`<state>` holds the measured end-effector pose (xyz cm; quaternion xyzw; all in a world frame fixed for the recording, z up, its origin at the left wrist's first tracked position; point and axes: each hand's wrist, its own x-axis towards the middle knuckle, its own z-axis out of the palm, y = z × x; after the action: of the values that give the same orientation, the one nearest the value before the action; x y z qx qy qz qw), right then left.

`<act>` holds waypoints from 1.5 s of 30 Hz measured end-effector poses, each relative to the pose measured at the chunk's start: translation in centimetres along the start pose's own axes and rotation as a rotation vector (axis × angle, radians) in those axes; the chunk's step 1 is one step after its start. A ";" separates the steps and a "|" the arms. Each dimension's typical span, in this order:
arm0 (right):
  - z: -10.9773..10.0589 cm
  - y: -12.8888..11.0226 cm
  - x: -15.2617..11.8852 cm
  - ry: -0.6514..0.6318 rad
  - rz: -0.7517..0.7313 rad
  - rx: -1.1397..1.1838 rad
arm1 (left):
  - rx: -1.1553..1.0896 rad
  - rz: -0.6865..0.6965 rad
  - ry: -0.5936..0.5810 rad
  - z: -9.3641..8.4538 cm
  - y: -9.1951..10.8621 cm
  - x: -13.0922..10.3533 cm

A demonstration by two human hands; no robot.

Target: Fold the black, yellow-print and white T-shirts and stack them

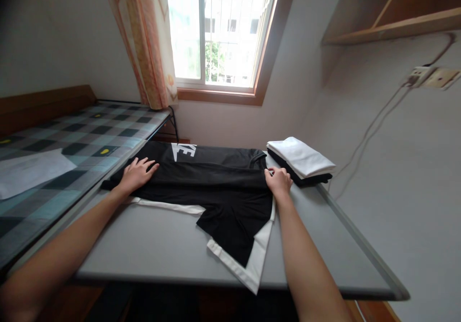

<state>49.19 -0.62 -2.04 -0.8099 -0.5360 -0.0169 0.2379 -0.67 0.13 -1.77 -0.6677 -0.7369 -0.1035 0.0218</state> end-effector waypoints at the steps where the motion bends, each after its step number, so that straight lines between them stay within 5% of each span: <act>1: 0.1 0.3 0.2 -0.029 0.021 0.040 | -0.002 0.001 -0.009 0.0 0.4 -0.2; 8: 0.8 1.2 1.1 -0.100 0.063 0.207 | -0.002 0.096 -0.121 0.8 1.2 -0.5; 18: 1.5 1.9 1.5 -0.112 -0.068 0.350 | 0.025 0.110 -0.129 1.3 0.8 -0.3; 27: 1.0 2.0 1.9 -0.152 -0.016 0.771 | -0.024 0.123 -0.129 1.2 0.5 -0.1; 32: 0.1 0.9 0.8 -0.125 -0.005 0.363 | -0.033 0.129 -0.112 1.2 0.2 -0.1; 35: -0.5 -0.9 -0.7 0.020 -0.107 0.029 | -0.019 0.134 -0.057 1.0 0.6 -0.3; 38: -0.5 -3.7 -2.6 0.114 -0.321 -0.035 | -0.024 0.211 0.013 0.9 1.6 -0.7; 42: 1.0 -6.9 -4.7 -0.046 -0.638 0.000 | -0.052 0.388 0.018 1.1 2.7 -1.1; 45: 2.2 -7.7 -5.4 -0.228 -0.668 -0.096 | -0.055 0.422 -0.055 1.5 2.9 -1.1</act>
<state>39.66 -2.03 -2.68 -0.5968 -0.7929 -0.0287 0.1194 2.46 -0.46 -3.08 -0.8102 -0.5778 -0.0985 0.0045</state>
